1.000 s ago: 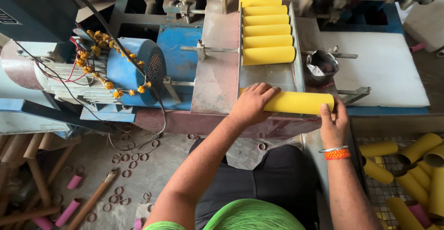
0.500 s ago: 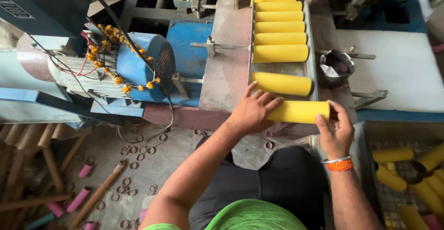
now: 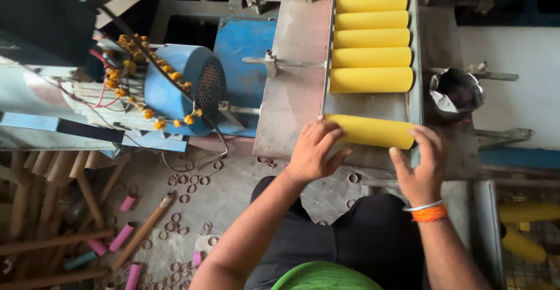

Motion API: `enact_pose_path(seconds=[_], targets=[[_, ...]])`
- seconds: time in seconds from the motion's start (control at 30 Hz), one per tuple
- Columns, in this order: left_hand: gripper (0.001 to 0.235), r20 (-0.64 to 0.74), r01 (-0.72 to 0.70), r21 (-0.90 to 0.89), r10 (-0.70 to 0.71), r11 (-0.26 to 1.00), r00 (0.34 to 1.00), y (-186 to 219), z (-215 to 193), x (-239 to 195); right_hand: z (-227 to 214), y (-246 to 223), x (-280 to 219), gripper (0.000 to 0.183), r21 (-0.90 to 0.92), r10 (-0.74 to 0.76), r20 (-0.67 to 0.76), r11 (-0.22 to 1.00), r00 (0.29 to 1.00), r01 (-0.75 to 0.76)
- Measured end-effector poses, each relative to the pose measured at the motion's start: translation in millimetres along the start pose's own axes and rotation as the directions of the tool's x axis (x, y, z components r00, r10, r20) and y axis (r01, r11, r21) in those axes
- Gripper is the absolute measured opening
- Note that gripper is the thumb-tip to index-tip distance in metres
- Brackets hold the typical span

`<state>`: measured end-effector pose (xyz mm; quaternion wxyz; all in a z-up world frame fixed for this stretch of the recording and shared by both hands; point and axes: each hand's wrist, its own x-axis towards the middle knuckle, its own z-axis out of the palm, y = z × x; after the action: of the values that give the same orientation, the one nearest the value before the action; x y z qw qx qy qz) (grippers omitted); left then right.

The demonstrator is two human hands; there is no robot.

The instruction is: The person repeatedly picks up yellow cylindrical objects from a wire mesh bin and places them onto a conveyor belt. The person handles the cylinders one at a time, moving them from the bin to the belt in a repetitive cycle.

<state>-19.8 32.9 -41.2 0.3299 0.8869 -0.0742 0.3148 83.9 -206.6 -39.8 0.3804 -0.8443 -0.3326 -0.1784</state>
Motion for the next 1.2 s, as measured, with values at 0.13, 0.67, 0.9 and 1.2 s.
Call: enact_pose_path(seconds=[0.13,0.67,0.9,1.2], targets=[[0.028,-0.070,-0.067,-0.029,0.064,0.997,0.995,-11,10,-9,15,6,-8,0.040,0.028,0.000,-0.157,1.000,0.988,0.005],[0.015,0.006,-0.068,-0.166,0.070,0.984,0.998,-12,-2,-5,21,14,-26,0.010,-0.174,-0.043,-0.181,0.985,0.983,0.011],[0.016,-0.001,-0.069,-0.175,0.070,0.982,0.998,-13,0,-7,26,22,-29,0.010,-0.173,-0.043,-0.200,0.985,0.979,0.008],[0.016,-0.006,-0.064,-0.192,0.064,0.979,0.998,-13,2,-9,25,19,-28,0.010,-0.190,-0.029,-0.197,0.982,0.980,-0.009]])
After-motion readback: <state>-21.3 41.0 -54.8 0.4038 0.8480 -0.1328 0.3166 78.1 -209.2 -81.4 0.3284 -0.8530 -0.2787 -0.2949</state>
